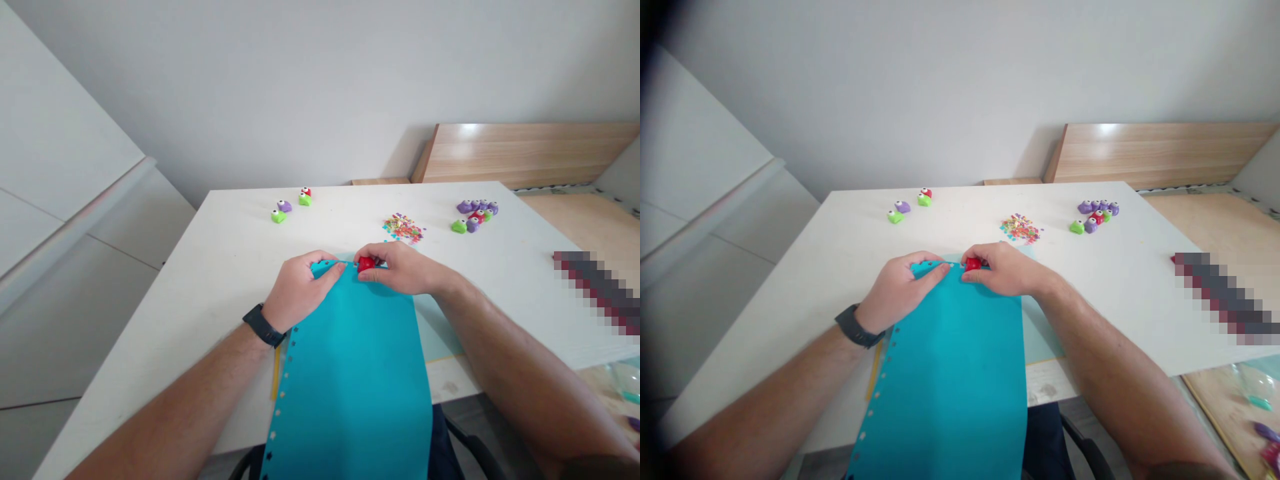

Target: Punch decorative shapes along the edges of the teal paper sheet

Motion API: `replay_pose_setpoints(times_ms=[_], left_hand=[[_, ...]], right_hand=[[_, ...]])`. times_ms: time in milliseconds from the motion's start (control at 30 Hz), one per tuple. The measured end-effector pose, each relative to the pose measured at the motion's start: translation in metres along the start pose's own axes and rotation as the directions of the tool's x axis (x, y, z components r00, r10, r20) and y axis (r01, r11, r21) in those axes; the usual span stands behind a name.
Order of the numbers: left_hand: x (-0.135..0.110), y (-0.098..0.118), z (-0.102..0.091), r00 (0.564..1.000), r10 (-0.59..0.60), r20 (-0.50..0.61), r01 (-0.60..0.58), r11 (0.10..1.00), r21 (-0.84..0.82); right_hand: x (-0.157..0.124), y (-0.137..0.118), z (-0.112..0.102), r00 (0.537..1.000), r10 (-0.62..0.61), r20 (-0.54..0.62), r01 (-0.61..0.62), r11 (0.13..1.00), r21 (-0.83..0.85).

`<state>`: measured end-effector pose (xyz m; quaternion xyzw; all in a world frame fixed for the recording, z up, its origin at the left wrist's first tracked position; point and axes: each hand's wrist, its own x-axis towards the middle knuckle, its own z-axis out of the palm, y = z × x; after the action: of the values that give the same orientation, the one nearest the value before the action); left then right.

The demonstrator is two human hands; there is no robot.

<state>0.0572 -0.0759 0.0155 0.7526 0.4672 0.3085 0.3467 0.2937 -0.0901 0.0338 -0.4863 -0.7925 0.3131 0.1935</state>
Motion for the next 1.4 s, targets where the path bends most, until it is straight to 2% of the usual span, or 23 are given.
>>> replay_pose_setpoints(times_ms=[900, 1167, 1400], left_hand=[[0.0013, -0.0037, -0.0002, 1.000, -0.008, 0.030, 0.008, 1.000, 0.009], [0.0019, -0.0038, -0.0011, 0.999, -0.027, 0.022, 0.027, 1.000, -0.013], [0.0016, -0.0032, -0.0019, 0.999, -0.031, 0.028, 0.031, 0.999, -0.010]], right_hand=[[0.0034, 0.0025, 0.0057, 1.000, -0.017, -0.012, 0.017, 0.999, -0.032], [-0.0002, -0.0030, 0.0017, 0.998, -0.062, -0.022, 0.061, 0.998, -0.034], [0.0002, 0.0010, -0.0009, 0.999, -0.032, -0.030, 0.031, 0.999, -0.013]])
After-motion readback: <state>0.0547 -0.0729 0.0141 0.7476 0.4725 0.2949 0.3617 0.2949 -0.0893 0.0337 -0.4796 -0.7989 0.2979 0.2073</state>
